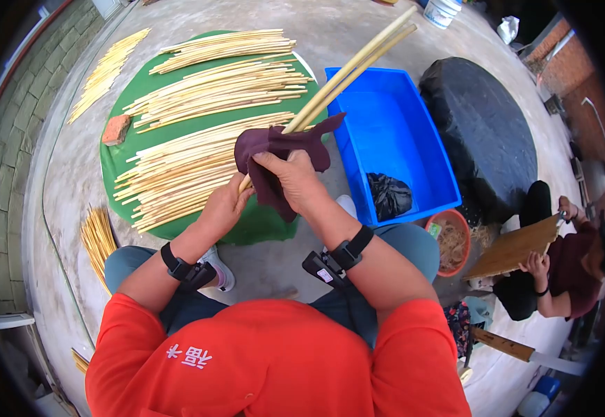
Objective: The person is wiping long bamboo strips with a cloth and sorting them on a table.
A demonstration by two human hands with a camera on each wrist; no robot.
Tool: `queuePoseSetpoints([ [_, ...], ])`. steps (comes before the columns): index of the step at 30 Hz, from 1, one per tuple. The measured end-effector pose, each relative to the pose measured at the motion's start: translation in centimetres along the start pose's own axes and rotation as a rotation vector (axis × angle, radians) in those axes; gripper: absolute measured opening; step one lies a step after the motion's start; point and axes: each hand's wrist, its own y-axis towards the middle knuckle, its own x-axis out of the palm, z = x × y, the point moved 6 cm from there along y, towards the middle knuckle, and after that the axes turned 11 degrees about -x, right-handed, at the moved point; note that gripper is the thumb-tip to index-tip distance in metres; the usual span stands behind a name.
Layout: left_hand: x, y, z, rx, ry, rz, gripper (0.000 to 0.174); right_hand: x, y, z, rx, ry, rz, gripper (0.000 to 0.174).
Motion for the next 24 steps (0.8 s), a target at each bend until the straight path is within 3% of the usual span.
queuePoseSetpoints([
  [1, 0.8, -0.2, 0.1, 0.067, 0.182, 0.044, 0.023, -0.3, -0.2, 0.6, -0.015, 0.006, 0.105, 0.028],
  [2, 1.2, -0.2, -0.2, 0.070, 0.181, 0.045, 0.023, -1.0, -0.2, 1.0, -0.032, 0.011, 0.211, 0.029],
  [5, 2.3, -0.2, 0.2, 0.078, -0.189, -0.206, 0.023, -1.9, -0.1, 1.6, 0.037, 0.120, 0.255, 0.030],
  [6, 1.8, -0.2, 0.5, 0.081, -0.188, -0.205, 0.023, -2.0, -0.2, 1.8, 0.033, 0.120, 0.255, 0.030],
  [8, 2.9, -1.2, 0.4, -0.212, -0.715, -0.676, 0.022, -1.5, -0.6, 2.2, 0.040, 0.144, 0.199, 0.030],
  [10, 3.5, -1.7, 0.4, -0.209, -0.882, -0.722, 0.024, -1.1, -0.9, 2.3, 0.016, 0.165, 0.217, 0.029],
  [12, 3.6, -2.4, 0.8, -0.321, -1.042, -0.822, 0.029, -1.0, -1.2, 2.6, 0.078, 0.156, 0.211, 0.032],
  [13, 3.7, -2.5, 0.4, -0.397, -1.020, -0.762, 0.029, -1.1, -1.0, 2.3, 0.046, 0.121, 0.169, 0.031],
  [18, 2.0, -1.5, 0.6, -0.359, -0.912, -0.627, 0.027, -1.8, 0.6, -0.5, 0.001, 0.284, 0.154, 0.025],
  [20, 1.0, -0.8, -0.1, -0.363, -0.947, -0.469, 0.026, -2.6, 1.4, -1.3, -0.043, 0.313, 0.074, 0.026],
  [24, -1.0, 0.3, -0.5, -0.357, -1.020, -0.245, 0.024, -2.1, 1.4, -5.0, -0.138, 0.330, -0.145, 0.043],
])
